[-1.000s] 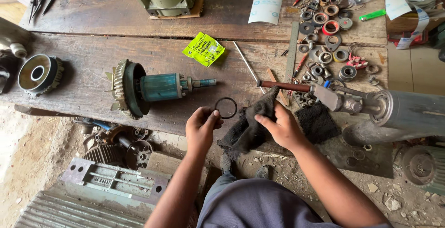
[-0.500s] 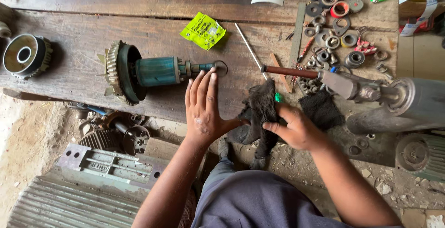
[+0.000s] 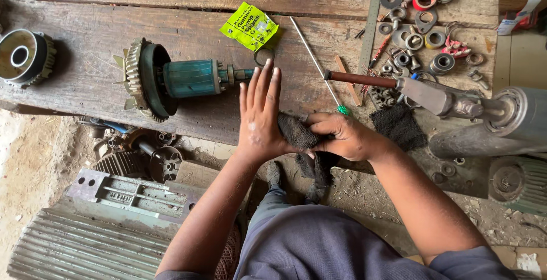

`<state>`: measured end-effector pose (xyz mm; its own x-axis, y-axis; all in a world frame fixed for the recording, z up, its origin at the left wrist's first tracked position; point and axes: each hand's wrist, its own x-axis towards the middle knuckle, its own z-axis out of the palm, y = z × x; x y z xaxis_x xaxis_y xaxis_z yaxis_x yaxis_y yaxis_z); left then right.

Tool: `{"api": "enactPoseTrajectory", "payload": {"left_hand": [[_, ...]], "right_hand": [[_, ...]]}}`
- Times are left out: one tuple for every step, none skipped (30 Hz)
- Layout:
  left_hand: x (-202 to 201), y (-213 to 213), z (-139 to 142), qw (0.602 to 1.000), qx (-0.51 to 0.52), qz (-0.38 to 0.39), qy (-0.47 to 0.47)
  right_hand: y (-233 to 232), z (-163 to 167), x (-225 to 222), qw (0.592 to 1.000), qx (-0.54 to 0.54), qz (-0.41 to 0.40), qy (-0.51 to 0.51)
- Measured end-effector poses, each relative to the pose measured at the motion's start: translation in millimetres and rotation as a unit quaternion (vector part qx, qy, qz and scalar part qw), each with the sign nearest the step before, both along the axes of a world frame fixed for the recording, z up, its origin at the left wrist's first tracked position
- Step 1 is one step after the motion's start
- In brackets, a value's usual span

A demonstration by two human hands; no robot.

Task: The person stands at a wooden workbench and wipes a water pump rotor and shaft assembly with a black cloth, handling an O-ring and fitting the rotor into a pump housing. They briefly reach toward a parts tray and continue wiping the pump surfaces by hand.

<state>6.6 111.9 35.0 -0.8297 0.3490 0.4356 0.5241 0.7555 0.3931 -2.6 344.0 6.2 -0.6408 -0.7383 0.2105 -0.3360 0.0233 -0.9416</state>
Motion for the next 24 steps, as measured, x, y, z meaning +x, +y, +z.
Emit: {"api": "enactPoseTrajectory", "payload": {"left_hand": [[-1, 1, -3, 1.000, 0.014, 0.003, -0.015], [-2, 1, -6, 0.999, 0.029, 0.003, -0.031], [-2, 1, -9, 0.998, 0.041, 0.000, -0.039], [-2, 0, -10, 0.997, 0.054, -0.002, -0.046], [-2, -1, -12, 0.996, 0.067, -0.003, -0.053], [-2, -1, -13, 0.996, 0.065, -0.006, -0.054], [-2, -2, -13, 0.996, 0.064, -0.009, -0.054], [-2, -3, -13, 0.997, 0.062, -0.011, -0.054], [-2, -3, -13, 0.996, 0.062, -0.009, -0.056], [-3, -4, -13, 0.996, 0.062, -0.009, -0.057], [-4, -4, -12, 0.996, 0.061, -0.010, -0.059], [-5, -4, -12, 0.997, 0.061, -0.010, -0.056], [-5, -4, -12, 0.997, 0.062, -0.011, -0.053], [-6, -4, -11, 0.997, 0.062, -0.011, -0.051], [-7, -4, -11, 0.996, 0.063, -0.015, -0.058], [-8, -4, -11, 0.996, 0.064, -0.019, -0.065], [-8, -4, -12, 0.995, 0.065, -0.022, -0.071], [-8, -5, -12, 0.994, 0.062, -0.023, -0.083], [-8, -5, -12, 0.993, 0.059, -0.025, -0.095], [-8, -5, -13, 0.992, 0.057, -0.026, -0.108], [-8, -6, -13, 0.991, 0.060, -0.030, -0.119], [-8, -7, -13, 0.989, 0.064, -0.035, -0.130], [-8, -7, -13, 0.987, 0.068, -0.039, -0.141], [-8, -8, -13, 0.986, 0.068, -0.041, -0.147]], "right_hand": [[0, -1, -1, 1.000, -0.017, 0.009, 0.003], [0, -2, -2, 0.999, -0.033, 0.016, 0.005], [1, -3, -2, 0.999, -0.047, 0.011, -0.011], [1, -5, -2, 0.998, -0.059, 0.006, -0.028], [0, -8, -1, 0.996, -0.072, 0.003, -0.044], [0, -11, 0, 0.993, -0.085, 0.009, -0.080], [-1, -14, 1, 0.988, -0.099, 0.015, -0.117], [-1, -18, 2, 0.982, -0.112, 0.022, -0.153], [-1, -21, 2, 0.977, -0.121, 0.025, -0.174], [-2, -25, 3, 0.972, -0.130, 0.027, -0.196], [-2, -28, 2, 0.966, -0.139, 0.028, -0.217], [-1, -31, 2, 0.962, -0.139, 0.025, -0.235], [-1, -34, 2, 0.957, -0.139, 0.022, -0.254], [-2, -37, 2, 0.952, -0.139, 0.019, -0.272], [-3, -39, 3, 0.949, -0.151, 0.026, -0.275], [-4, -41, 3, 0.946, -0.163, 0.033, -0.279], [-6, -43, 4, 0.943, -0.175, 0.040, -0.281], [-8, -45, 6, 0.930, -0.191, 0.044, -0.312], [-11, -46, 7, 0.915, -0.206, 0.048, -0.343], [-13, -46, 9, 0.899, -0.221, 0.051, -0.374], [-15, -46, 9, 0.894, -0.221, 0.052, -0.387], [-16, -46, 10, 0.888, -0.221, 0.053, -0.399], [-18, -45, 9, 0.883, -0.220, 0.054, -0.412], [-19, -44, 8, 0.886, -0.203, 0.049, -0.413]]}}
